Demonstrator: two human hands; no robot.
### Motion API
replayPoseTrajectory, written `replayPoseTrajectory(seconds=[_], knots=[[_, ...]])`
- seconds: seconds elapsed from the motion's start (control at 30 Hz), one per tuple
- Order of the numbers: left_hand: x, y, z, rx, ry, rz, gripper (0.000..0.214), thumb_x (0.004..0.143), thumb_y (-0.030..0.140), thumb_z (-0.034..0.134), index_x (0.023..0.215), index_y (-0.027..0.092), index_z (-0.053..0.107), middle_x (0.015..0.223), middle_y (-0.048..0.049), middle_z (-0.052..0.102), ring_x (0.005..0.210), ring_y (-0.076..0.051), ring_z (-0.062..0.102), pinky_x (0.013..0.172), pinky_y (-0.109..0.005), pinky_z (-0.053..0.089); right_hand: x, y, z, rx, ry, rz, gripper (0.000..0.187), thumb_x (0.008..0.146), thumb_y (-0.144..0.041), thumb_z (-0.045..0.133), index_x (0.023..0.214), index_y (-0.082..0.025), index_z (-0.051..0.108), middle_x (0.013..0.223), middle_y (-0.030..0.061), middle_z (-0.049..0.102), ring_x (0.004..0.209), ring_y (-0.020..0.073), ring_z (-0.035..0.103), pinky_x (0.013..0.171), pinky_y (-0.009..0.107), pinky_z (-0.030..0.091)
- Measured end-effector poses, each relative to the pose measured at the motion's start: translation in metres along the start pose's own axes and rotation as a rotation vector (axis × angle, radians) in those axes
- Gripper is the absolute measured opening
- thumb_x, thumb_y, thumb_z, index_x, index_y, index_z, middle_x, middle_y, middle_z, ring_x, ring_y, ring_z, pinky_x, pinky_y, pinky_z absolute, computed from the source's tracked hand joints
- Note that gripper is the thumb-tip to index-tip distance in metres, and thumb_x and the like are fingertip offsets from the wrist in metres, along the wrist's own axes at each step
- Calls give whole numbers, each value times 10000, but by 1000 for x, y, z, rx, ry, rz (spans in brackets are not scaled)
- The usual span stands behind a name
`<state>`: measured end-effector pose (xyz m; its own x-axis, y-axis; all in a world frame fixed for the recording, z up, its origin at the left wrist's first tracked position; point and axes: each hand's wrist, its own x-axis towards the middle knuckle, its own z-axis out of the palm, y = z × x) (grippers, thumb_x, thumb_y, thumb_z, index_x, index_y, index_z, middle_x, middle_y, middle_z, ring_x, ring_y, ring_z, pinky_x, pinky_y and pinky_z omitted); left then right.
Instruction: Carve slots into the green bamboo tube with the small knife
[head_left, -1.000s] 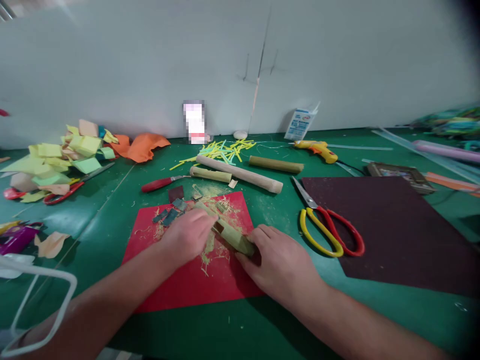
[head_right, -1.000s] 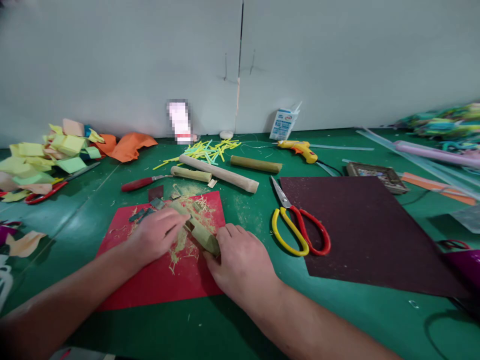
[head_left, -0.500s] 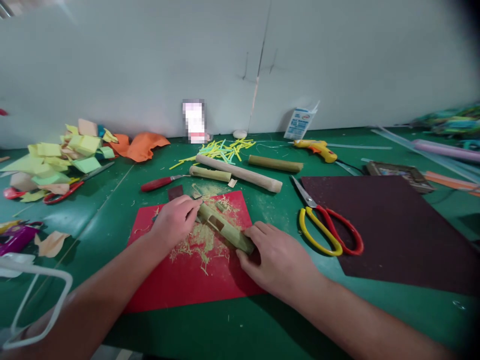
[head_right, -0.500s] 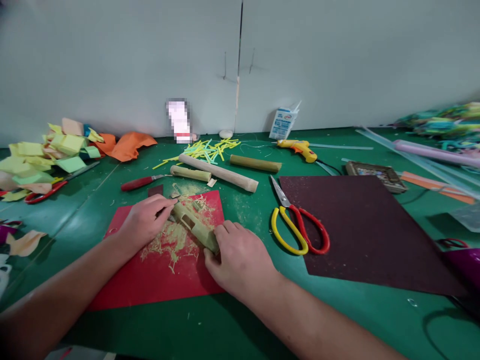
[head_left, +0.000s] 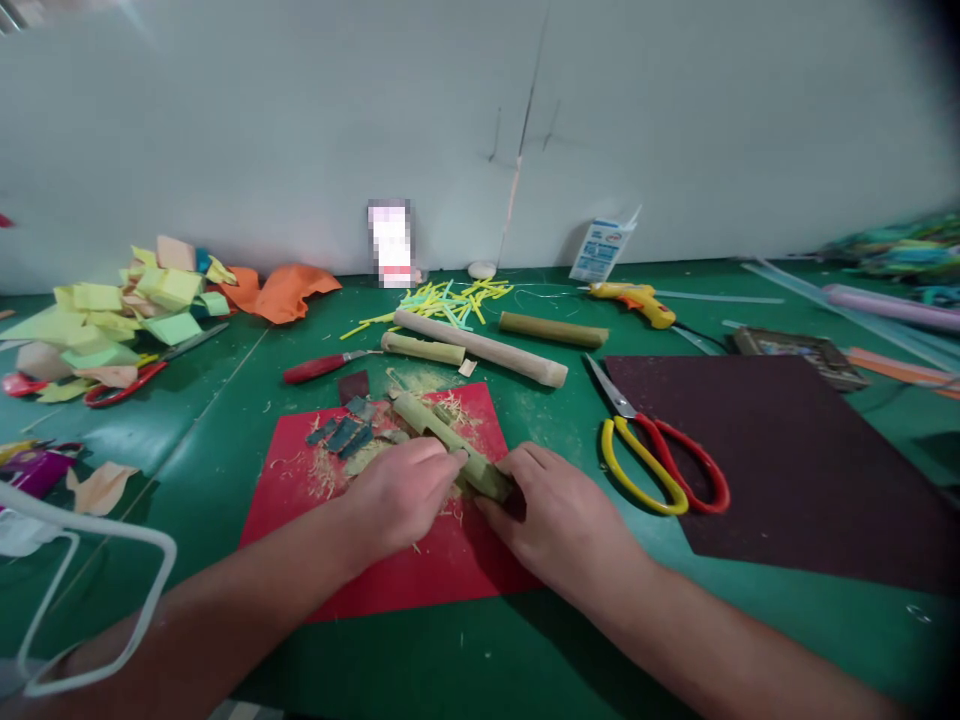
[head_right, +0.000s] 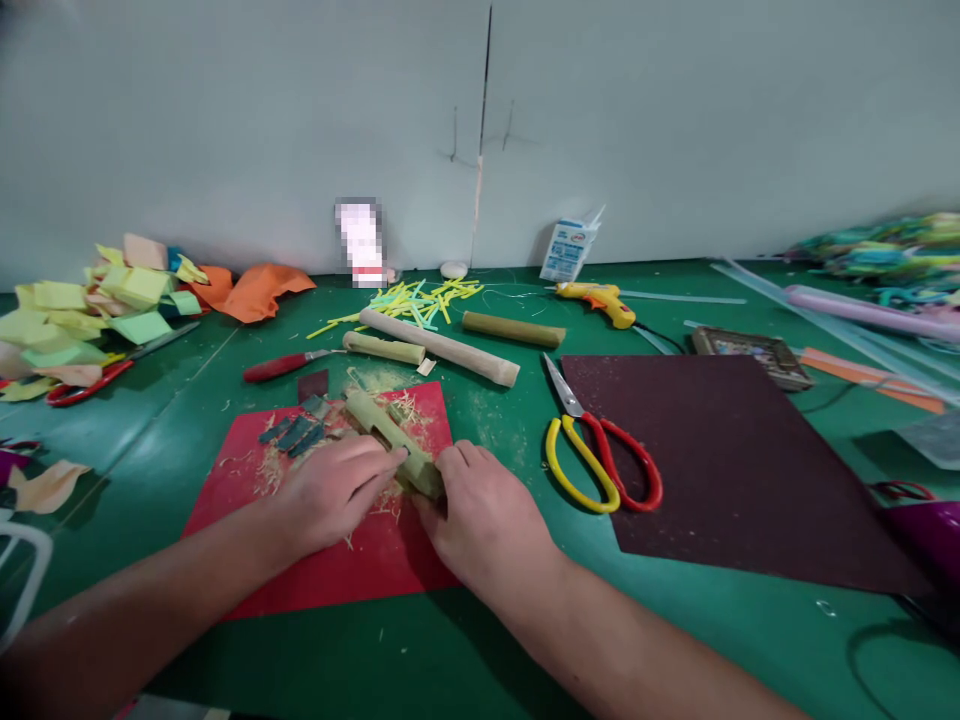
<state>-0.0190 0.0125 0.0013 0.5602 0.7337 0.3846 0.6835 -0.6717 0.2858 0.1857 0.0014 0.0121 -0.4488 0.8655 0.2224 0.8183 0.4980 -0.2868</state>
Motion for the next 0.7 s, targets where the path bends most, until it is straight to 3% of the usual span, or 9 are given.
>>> replayPoseTrajectory(seconds=[0.1, 0.2, 0.33, 0.5, 0.7], knots=[[0, -14, -4, 53, 54, 11, 250, 893, 164, 415, 1058, 129, 600, 817, -80, 610, 762, -175, 573, 691, -305, 486, 1, 0, 0, -1, -3, 17, 134, 750, -296, 570, 711, -211, 474, 734, 14, 523, 673, 161, 498, 577, 285, 350], [5, -38, -11, 96, 165, -115, 220, 891, 168, 426, 972, 135, 628, 817, -77, 610, 761, -167, 575, 708, -301, 484, 2, -1, -1, 11, -27, 28, 141, 752, -323, 571, 728, -210, 490, 743, 16, 537, 687, 168, 511, 595, 291, 366], [10, -52, -17, 95, 164, -180, 213, 881, 161, 444, 974, 131, 632, 830, -70, 606, 780, -161, 575, 728, -288, 479, 2, -2, -1, 0, -30, 19, 149, 756, -336, 571, 729, -210, 495, 740, 16, 544, 692, 173, 519, 583, 292, 365], [7, -43, -17, 137, 160, -224, 216, 883, 179, 450, 973, 122, 637, 797, -66, 592, 742, -160, 566, 684, -284, 469, 1, -2, 0, -38, -10, 10, 163, 746, -350, 586, 749, -209, 505, 749, 17, 552, 698, 180, 528, 567, 293, 355], [2, -22, -8, 102, 29, -5, 249, 895, 157, 396, 1033, 115, 599, 758, -65, 573, 731, -163, 552, 676, -284, 468, -1, -2, 0, -58, -20, -5, 156, 757, -341, 574, 752, -206, 495, 756, 18, 546, 703, 179, 527, 586, 298, 361]])
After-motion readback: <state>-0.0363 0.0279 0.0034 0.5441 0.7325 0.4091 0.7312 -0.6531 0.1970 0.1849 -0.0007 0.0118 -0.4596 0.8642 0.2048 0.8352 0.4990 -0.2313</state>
